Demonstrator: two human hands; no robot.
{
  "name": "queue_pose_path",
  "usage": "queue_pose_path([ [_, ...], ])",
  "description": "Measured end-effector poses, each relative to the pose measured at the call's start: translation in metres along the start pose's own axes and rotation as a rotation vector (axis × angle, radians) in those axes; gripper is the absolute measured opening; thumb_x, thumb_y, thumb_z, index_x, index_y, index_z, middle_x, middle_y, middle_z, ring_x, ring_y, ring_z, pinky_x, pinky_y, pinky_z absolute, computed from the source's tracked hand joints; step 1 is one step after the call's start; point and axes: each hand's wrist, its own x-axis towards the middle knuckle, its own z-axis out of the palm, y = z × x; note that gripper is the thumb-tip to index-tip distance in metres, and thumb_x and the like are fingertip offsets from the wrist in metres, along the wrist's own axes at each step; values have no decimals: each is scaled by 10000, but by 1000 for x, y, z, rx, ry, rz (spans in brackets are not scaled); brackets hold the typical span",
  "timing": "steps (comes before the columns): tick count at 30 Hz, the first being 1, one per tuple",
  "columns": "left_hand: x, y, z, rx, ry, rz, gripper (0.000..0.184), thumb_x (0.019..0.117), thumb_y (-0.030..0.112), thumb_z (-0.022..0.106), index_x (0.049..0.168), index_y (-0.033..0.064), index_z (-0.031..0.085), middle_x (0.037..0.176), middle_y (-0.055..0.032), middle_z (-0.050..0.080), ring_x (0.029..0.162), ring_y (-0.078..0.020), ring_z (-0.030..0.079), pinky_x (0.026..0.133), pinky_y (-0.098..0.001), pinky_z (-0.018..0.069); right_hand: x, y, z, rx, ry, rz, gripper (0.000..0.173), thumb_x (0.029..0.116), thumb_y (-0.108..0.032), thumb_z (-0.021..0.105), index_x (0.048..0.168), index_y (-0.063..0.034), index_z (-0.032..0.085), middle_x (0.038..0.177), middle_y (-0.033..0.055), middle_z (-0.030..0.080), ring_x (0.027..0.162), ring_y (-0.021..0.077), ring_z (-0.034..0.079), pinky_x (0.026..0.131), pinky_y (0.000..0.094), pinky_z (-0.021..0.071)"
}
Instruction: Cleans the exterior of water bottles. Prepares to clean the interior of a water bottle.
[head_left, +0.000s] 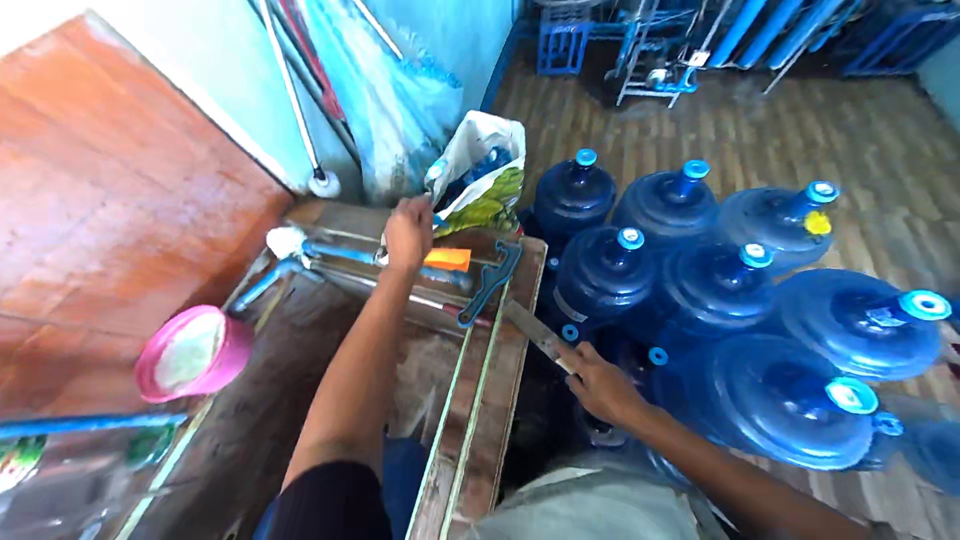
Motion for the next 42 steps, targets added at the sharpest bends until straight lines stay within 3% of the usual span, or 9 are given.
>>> queue_pose_path([
  [4,109,-1,32,33,-69,-35,450,1081,201,475,1504,45,487,1423,-276,564,1294,-473,562,1079,-650,423,-5,10,-2,95,-28,6,578,1045,-132,542,1600,-167,383,1488,246,480,1212,410,612,1019,535,509],
  [7,135,-12,63,103,-278,-177,668,1016,232,616,1558,-15,315,1392,-380,521,1291,-567,514,1048,-722,403,-5,15,2,144,-1,-32,554,1034,-115,558,1573,-145,433,1455,251,509,1188,412,626,996,537,522],
  [11,131,-16,82,99,-330,-285,551,1040,253,558,1486,-51,443,1425,-357,511,1352,-525,477,1089,-710,356,4,11,-3,115,10,-36,551,1028,-109,556,1566,-139,443,1443,245,515,1153,402,641,976,526,531],
  [19,-62,26,73,-591,13,-120,350,1058,119,524,1342,-80,565,1362,-245,601,1241,-295,610,1068,-431,488,71,-23,-15,-90,111,-81,486,1034,-154,564,1516,-132,513,1488,275,472,1223,437,605,1017,560,513],
  [24,-203,18,80,-736,46,-161,229,1009,120,593,1122,-36,717,1245,-183,666,1165,-234,643,1024,-404,523,81,-69,30,-78,455,-652,530,890,-102,677,1395,34,593,1418,359,507,1286,566,497,1050,688,419],
  [29,-310,-34,-5,-347,531,-549,255,984,106,638,1189,-33,698,1351,-202,615,1251,-309,593,1065,-463,483,41,-128,113,-17,-38,-941,393,945,-188,646,1274,23,686,1345,290,594,1253,436,574,1055,552,477],
  [33,-415,-96,-14,-63,1088,-830,604,879,233,743,1344,-99,549,1439,-310,501,1383,-411,453,1149,-511,385,47,-158,137,-87,-162,-1018,393,969,-204,625,1304,-5,677,1355,249,609,1276,391,577,1077,508,473],
  [37,-428,-130,2,-274,1067,-1165,913,835,270,835,1497,-122,342,1457,-375,453,1380,-477,440,1161,-535,359,69,-173,140,-286,-243,-864,417,999,-198,609,1372,-12,631,1436,249,554,1357,394,514,1149,498,404],
  [42,-368,-177,-37,-356,908,-1210,821,842,272,847,1467,-59,431,1291,-325,605,1264,-435,568,1086,-547,432,107,-165,144,-584,-305,-628,415,1071,-246,503,1399,-12,604,1447,242,557,1391,409,482,1178,547,331],
])
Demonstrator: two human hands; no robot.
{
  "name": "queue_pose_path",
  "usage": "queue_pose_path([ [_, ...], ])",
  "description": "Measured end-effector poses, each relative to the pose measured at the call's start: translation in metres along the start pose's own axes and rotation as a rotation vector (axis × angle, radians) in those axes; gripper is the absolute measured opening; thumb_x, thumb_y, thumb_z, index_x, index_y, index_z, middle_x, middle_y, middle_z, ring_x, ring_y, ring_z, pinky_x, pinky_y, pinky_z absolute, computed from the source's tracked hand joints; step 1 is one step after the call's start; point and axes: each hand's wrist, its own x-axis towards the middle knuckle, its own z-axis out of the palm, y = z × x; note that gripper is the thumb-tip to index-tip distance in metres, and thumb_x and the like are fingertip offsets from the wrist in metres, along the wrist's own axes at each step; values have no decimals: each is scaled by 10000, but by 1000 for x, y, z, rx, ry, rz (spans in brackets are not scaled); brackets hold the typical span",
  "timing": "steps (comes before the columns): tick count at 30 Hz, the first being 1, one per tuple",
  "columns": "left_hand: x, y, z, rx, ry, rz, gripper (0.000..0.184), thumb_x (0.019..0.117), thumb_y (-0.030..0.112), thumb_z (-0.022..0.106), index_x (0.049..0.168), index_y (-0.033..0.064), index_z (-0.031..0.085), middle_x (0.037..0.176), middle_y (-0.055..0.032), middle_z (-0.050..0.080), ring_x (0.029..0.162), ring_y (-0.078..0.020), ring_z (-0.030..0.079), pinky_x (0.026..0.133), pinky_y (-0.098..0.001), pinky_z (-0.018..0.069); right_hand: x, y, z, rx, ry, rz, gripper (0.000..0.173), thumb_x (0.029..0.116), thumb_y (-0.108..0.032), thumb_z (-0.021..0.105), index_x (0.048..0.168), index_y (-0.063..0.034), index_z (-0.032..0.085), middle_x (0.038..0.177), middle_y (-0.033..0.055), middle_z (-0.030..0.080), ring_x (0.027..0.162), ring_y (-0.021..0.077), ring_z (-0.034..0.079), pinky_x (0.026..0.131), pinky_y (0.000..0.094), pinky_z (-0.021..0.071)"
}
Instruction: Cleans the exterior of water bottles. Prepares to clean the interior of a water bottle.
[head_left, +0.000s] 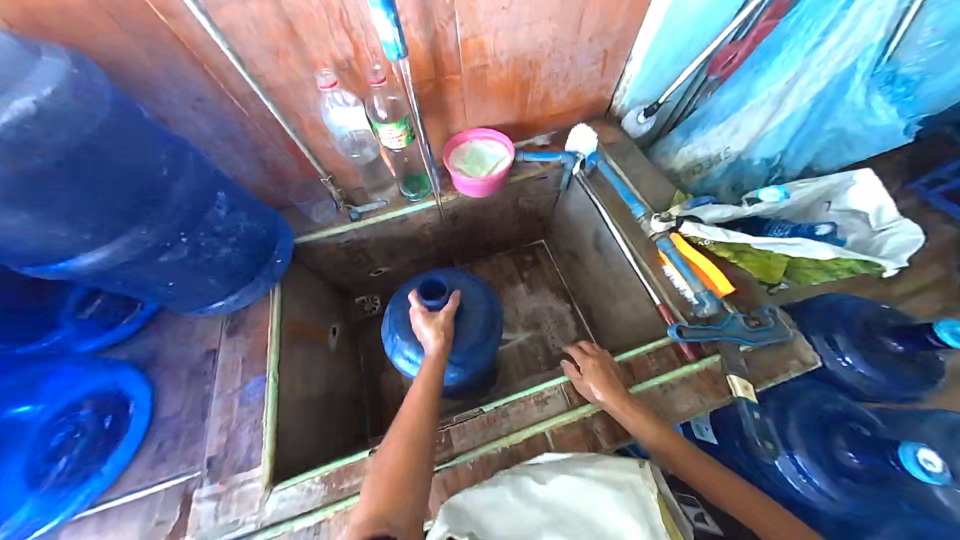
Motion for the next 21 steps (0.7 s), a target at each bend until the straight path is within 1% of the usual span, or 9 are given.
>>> queue_pose_path([
  [2,43,25,12,119,-221,50,763,865,311,835,1454,1,462,1247,-294,645,1211,-441,609,1036,-611,460,0,0,4,-66,-18,28,401,1088,-247,439,1364,-44,646,1397,200,619,1351,366,538,1151,533,350],
  [5,101,51,43,142,-427,132,782,851,352,845,1458,19,481,1316,-270,621,1267,-417,580,1077,-617,434,1,-3,5,-78,-46,48,396,1084,-249,435,1351,-58,656,1360,180,651,1320,349,574,1133,540,378],
  [8,116,72,81,89,-158,56,846,861,430,817,1485,8,430,1349,-287,597,1269,-445,575,1063,-608,442,3,-6,1,-67,-56,71,386,1072,-241,460,1350,-61,657,1333,173,672,1288,360,600,1102,552,406],
  [10,125,78,98,92,-30,9,815,860,456,809,1460,21,469,1341,-257,612,1260,-419,586,1055,-593,448,6,-7,2,-66,-37,109,384,1053,-258,488,1343,-80,665,1277,167,699,1218,365,644,1030,573,464],
  [13,143,73,95,69,-281,81,699,872,336,810,1420,16,518,1291,-242,648,1236,-393,610,1055,-597,454,8,-8,6,-55,22,140,370,1033,-268,528,1311,-74,678,1194,184,723,1128,384,685,935,591,512],
  [15,155,59,87,-64,-471,151,654,855,278,829,1379,7,547,1255,-205,661,1184,-298,634,1048,-507,485,9,-9,5,-37,49,134,354,1025,-254,549,1282,-56,690,1153,198,729,1090,397,694,909,605,513],
  [16,153,52,86,-121,-469,157,640,857,283,816,1368,6,547,1242,-196,661,1162,-270,641,1034,-476,502,9,-9,5,-32,47,134,356,1025,-257,549,1281,-53,690,1153,202,727,1090,401,692,913,610,512],
  [19,127,58,85,26,-210,-4,783,912,425,763,1490,14,433,1326,-265,617,1256,-397,594,1066,-578,447,9,-10,3,-60,4,154,371,1032,-279,529,1295,-69,686,1170,189,726,1108,392,687,934,600,508],
  [21,116,60,83,130,-227,5,791,891,408,781,1485,15,437,1289,-281,632,1226,-432,608,1033,-613,459,10,-10,1,-78,-47,173,381,1040,-298,518,1312,-88,681,1177,176,729,1120,383,685,945,593,505],
])
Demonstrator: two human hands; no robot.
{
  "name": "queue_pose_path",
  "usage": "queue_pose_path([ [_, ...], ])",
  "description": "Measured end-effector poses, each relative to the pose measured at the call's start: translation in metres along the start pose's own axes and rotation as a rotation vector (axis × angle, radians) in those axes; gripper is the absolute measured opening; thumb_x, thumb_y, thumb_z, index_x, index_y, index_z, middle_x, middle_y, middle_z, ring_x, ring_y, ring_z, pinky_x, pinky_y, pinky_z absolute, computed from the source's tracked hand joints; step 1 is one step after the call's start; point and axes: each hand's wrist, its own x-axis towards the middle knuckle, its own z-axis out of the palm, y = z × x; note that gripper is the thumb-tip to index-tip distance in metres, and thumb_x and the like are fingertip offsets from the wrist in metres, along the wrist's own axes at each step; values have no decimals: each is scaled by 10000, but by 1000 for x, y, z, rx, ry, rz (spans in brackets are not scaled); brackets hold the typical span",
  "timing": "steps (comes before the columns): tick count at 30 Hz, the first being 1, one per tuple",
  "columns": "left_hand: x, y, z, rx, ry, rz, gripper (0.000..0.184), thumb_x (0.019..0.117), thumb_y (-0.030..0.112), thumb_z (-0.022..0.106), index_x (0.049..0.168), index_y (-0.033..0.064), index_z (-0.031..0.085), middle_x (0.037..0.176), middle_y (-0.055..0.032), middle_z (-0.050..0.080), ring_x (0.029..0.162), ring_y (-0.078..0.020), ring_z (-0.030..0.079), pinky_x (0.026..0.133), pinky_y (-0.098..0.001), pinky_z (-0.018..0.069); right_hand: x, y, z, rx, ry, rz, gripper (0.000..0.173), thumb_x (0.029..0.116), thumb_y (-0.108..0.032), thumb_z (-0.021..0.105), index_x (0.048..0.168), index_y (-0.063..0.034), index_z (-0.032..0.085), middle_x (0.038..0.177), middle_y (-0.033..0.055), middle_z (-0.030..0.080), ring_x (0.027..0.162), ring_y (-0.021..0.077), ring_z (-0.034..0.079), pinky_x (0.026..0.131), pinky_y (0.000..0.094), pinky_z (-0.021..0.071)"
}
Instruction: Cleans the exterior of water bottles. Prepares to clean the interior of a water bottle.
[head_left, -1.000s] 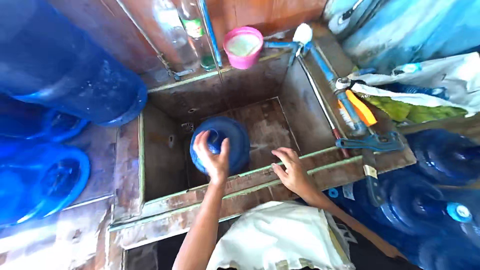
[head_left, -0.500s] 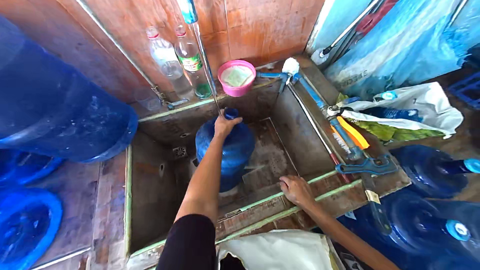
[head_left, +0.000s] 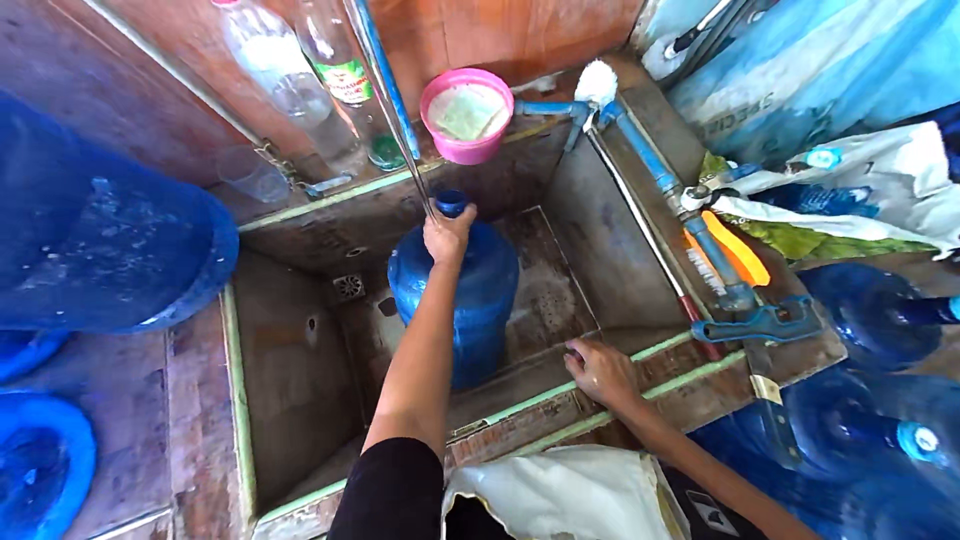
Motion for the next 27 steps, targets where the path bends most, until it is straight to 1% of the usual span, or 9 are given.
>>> queue_pose_path([
  [3,-4,-21,-13,-99,-302,209,722,832,268,839,1424,17,512,1244,-237,660,1181,-355,636,1027,-568,492,15,-4,-16,173,-131,0,390,1062,-263,534,1389,-65,613,1275,187,679,1196,348,646,1038,537,478],
  [5,-18,-36,-25,-178,-372,283,696,837,237,826,1432,73,506,1276,-189,653,1167,-298,639,995,-520,524,30,-11,-29,413,-69,-117,409,1044,-163,566,1418,3,565,1352,239,613,1216,353,623,1063,484,485],
  [9,-65,-38,-35,-234,-19,135,629,902,346,787,1396,49,533,1222,-224,663,1136,-336,646,967,-564,510,62,-60,-93,424,230,-476,425,1032,-166,587,1438,-43,577,1404,230,581,1144,324,659,977,454,546],
  [11,-82,-43,-40,-318,96,136,461,927,257,725,1291,1,604,1172,-195,675,1110,-257,647,969,-480,511,83,-95,-136,382,369,-674,432,1019,-135,597,1441,-43,577,1406,241,575,1152,343,653,950,483,555],
  [14,-98,-67,-57,-485,114,217,231,958,98,559,1093,-59,660,1014,-89,681,945,-69,636,874,-274,527,138,-151,-197,215,452,-828,415,1039,-147,539,1441,-51,580,1450,212,564,1306,351,585,1065,532,489],
  [19,-105,-126,-93,-720,166,316,506,1022,151,226,933,8,703,899,-7,755,932,-95,707,945,-322,559,270,-212,-247,-45,263,-657,509,1044,-302,567,1511,-102,521,1584,228,425,1478,451,359,1181,673,265],
  [23,-101,-149,-115,-834,233,230,614,1032,284,120,818,160,682,800,38,753,837,-87,723,863,-309,586,328,-226,-233,-238,154,-515,629,1018,-378,608,1529,-45,459,1530,342,420,1446,524,363,1141,721,283],
  [25,-98,-150,-118,-843,210,194,644,1038,337,108,782,174,677,772,40,741,802,-86,717,822,-309,592,330,-233,-230,-270,110,-416,683,1031,-376,583,1583,-43,359,1575,374,312,1468,553,294,1137,729,269],
  [27,-95,-144,-114,-832,146,179,672,1040,361,94,768,172,679,760,42,736,780,-83,709,800,-305,591,326,-237,-230,-268,98,-380,634,1044,-315,557,1547,30,385,1557,379,345,1466,546,308,1147,716,269],
])
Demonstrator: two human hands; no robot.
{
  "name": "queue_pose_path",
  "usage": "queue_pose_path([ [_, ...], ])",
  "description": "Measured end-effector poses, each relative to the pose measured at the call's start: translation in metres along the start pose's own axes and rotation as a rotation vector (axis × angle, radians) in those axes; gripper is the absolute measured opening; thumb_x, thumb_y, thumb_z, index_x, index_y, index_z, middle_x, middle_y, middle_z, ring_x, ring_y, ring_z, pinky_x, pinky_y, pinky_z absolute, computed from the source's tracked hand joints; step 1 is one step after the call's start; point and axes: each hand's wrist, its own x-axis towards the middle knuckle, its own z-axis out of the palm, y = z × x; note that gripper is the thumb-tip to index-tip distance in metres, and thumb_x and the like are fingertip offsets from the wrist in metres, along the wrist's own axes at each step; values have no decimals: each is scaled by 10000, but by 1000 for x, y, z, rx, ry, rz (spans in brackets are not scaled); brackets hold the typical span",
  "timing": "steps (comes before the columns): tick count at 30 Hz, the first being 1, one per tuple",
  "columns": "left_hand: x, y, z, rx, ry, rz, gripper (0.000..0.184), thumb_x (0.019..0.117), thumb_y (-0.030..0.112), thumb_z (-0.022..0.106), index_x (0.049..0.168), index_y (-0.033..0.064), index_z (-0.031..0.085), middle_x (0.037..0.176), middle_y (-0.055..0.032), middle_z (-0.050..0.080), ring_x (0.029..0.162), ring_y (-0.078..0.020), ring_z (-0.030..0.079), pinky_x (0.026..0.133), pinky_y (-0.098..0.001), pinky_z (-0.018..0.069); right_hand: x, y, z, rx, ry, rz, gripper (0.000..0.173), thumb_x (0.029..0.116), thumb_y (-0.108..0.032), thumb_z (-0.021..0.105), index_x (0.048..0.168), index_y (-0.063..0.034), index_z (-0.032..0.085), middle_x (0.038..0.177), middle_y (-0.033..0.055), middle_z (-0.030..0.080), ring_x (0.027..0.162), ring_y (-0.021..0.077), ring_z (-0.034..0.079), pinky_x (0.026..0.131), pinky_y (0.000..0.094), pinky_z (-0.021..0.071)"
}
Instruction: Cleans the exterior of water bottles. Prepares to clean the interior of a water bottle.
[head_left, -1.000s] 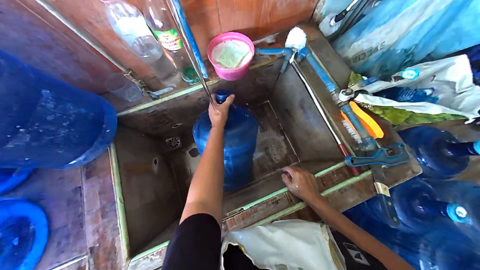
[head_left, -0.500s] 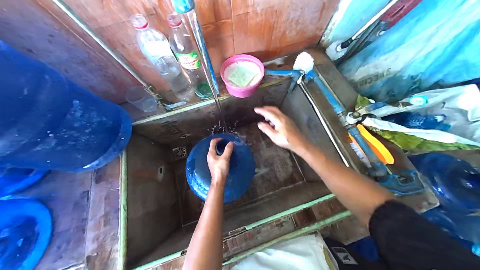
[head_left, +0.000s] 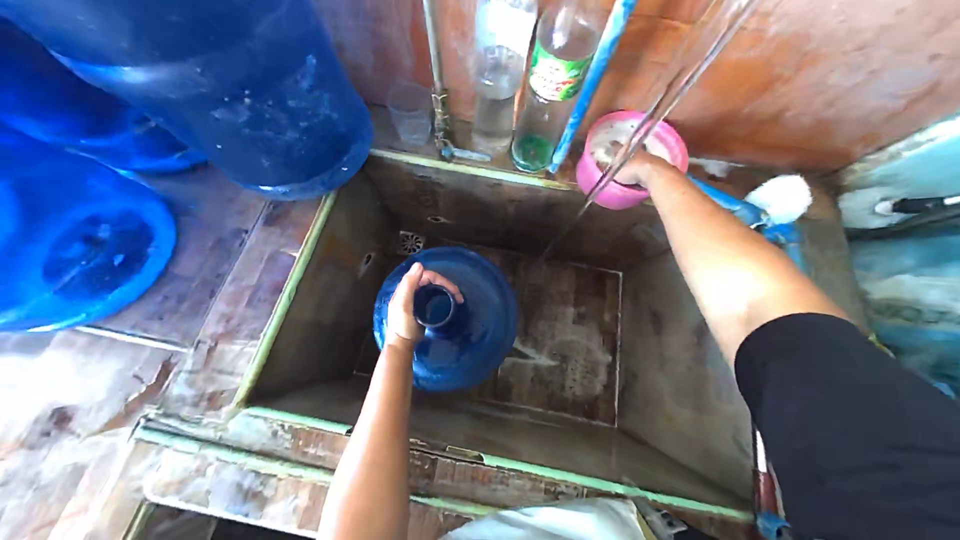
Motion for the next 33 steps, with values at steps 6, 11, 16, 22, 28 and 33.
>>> queue_pose_path([
  [6,10,1,37,26,-177,-165,680,1066,327,100,799,92,679,738,4,719,732,-103,696,778,-312,592,8,9,10,-41,176,-14,620,994,-226,649,1534,-14,430,1566,370,332,1437,573,337,1090,742,338],
  [11,15,3,35,24,-192,-198,717,1077,370,69,757,126,663,703,28,702,686,-72,674,715,-281,580,4,10,-14,401,296,-56,540,905,-74,710,1413,9,549,1386,311,565,1306,455,538,1069,663,416],
  [16,16,-2,35,39,-137,-216,755,1093,431,73,768,105,671,722,14,714,689,-75,678,715,-299,581,-124,-30,-29,956,10,-263,241,998,-95,519,1227,-84,594,941,-4,669,778,77,648,695,291,578],
  [22,6,12,46,246,139,-186,637,1134,391,225,914,-4,674,805,-58,654,775,-104,607,800,-340,515,-238,-98,45,641,38,-641,315,948,-81,671,1232,54,656,1131,180,710,1008,221,699,922,426,568],
  [28,-16,21,49,-48,304,-284,612,1135,413,200,1227,-24,618,1105,-121,674,980,-145,626,912,-347,508,-250,-123,169,266,513,-1020,304,848,-94,713,1128,25,721,1360,265,617,1287,490,558,1049,601,480],
  [33,-25,19,52,-241,300,-304,674,1112,514,185,1251,11,612,1143,-135,669,1042,-196,630,929,-405,516,-249,-132,174,129,643,-957,257,891,-92,650,1106,26,725,1206,235,696,1173,473,626,903,652,496],
])
